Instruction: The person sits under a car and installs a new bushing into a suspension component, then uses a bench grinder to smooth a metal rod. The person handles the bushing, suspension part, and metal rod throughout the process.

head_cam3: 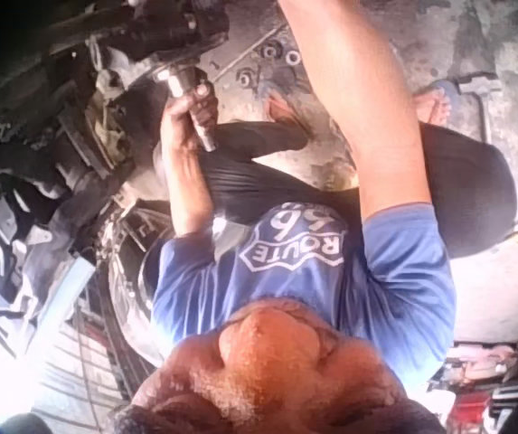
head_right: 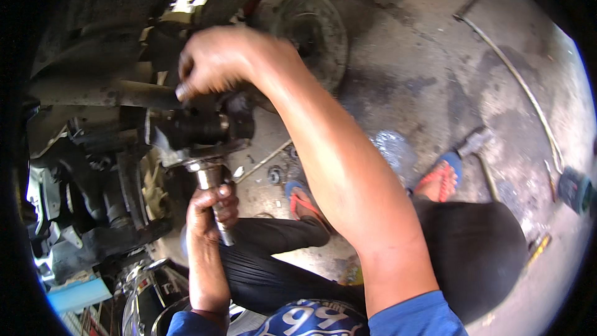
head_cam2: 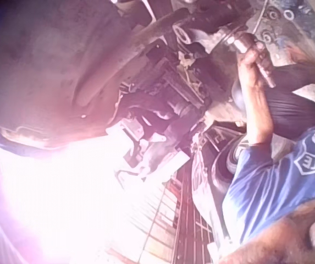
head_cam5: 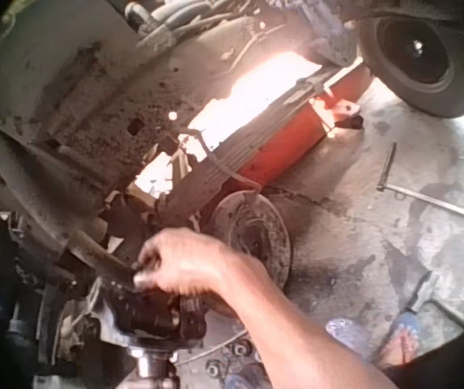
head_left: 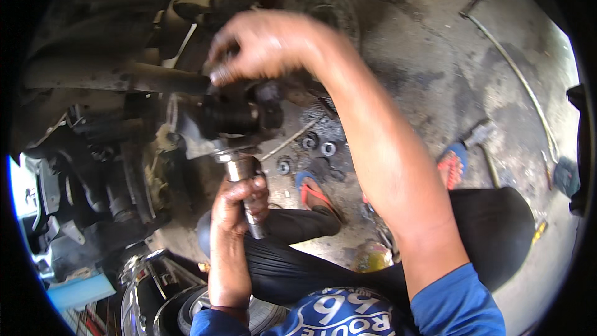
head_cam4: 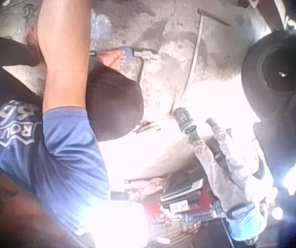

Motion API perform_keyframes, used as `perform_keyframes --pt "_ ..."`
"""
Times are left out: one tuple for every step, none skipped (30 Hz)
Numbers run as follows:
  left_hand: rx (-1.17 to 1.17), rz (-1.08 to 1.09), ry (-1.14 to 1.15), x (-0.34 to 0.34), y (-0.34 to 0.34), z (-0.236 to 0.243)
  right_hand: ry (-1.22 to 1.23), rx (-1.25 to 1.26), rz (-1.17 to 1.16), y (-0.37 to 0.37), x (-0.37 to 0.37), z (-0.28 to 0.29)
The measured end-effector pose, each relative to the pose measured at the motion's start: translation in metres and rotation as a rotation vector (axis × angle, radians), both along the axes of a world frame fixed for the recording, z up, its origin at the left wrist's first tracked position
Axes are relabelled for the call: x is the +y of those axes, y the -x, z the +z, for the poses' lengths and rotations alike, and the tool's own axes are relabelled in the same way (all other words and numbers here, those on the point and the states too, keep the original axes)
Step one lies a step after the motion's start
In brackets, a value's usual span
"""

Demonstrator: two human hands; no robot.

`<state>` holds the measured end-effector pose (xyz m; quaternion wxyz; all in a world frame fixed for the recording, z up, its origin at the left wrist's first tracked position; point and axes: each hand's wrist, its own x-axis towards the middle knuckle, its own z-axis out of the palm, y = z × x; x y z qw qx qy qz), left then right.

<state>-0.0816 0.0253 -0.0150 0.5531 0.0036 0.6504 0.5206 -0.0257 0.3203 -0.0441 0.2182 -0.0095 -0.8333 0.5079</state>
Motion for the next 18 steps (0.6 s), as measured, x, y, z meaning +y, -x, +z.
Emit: perform_keyframes --pt "0.039 0.017 0.027 -0.003 0.002 -0.002 -0.077 -0.105 -0.025 -0.006 0.02 0.013" --pt "0.091 -0.012 0.008 -0.005 0.005 -0.004 -0.019 -0.342 -0.039 -0.008 0.039 0.032" --pt "0.174 -0.039 0.021 -0.007 0.007 -0.005 -0.057 -0.455 -0.04 -0.02 0.048 0.04" --pt "0.205 -0.026 0.028 -0.008 0.009 -0.008 -0.121 -0.524 -0.086 -0.041 0.056 0.04" --pt "0.208 -0.019 -0.01 -0.008 0.012 -0.01 -0.192 -0.591 -0.134 -0.066 0.064 0.04" --pt "0.302 0.076 0.023 -0.008 0.012 -0.012 -0.283 -0.654 -0.191 -0.101 0.068 0.037" --pt "0.285 0.058 0.028 -0.005 0.014 -0.016 -0.369 -0.729 -0.256 -0.147 0.069 0.029" --pt "0.177 -0.037 -0.038 -0.005 0.014 -0.015 -0.436 -0.806 -0.324 -0.199 0.066 0.019" --pt "0.105 0.0 -0.101 -0.003 0.015 -0.019 -0.484 -0.885 -0.394 -0.252 0.057 0.007" --pt "0.063 -0.041 -0.15 -0.004 0.016 -0.02 -0.491 -0.964 -0.463 -0.308 0.041 -0.007" --pt "0.109 -0.049 -0.156 -0.003 0.017 -0.022 -0.465 -0.952 -0.533 -0.363 0.02 -0.024" --pt "0.134 -0.063 -0.158 -0.004 0.02 -0.024 -0.38 -0.959 -0.61 -0.415 -0.017 -0.047" --pt "0.144 -0.071 -0.164 -0.004 0.02 -0.025 -0.185 -1.048 -0.751 -0.458 -0.06 -0.077" --pt "0.11 -0.094 -0.171 -0.005 0.025 -0.03 -0.004 -1.165 -0.854 -0.488 -0.112 -0.103" --pt "0.11 -0.093 -0.189 -0.005 0.027 -0.03 0.303 -1.182 -0.931 -0.515 -0.163 -0.134" --pt "0.109 -0.096 -0.205 -0.005 0.03 -0.033 0.227 -1.071 -1.088 -0.53 -0.224 -0.164" --pt "0.11 -0.105 -0.209 -0.004 0.031 -0.033 0.45 -1.267 -1.05 -0.543 -0.277 -0.191" --pt "0.096 -0.147 -0.214 -0.003 0.034 -0.033 0.479 -1.461 -0.979 -0.544 -0.322 -0.222"
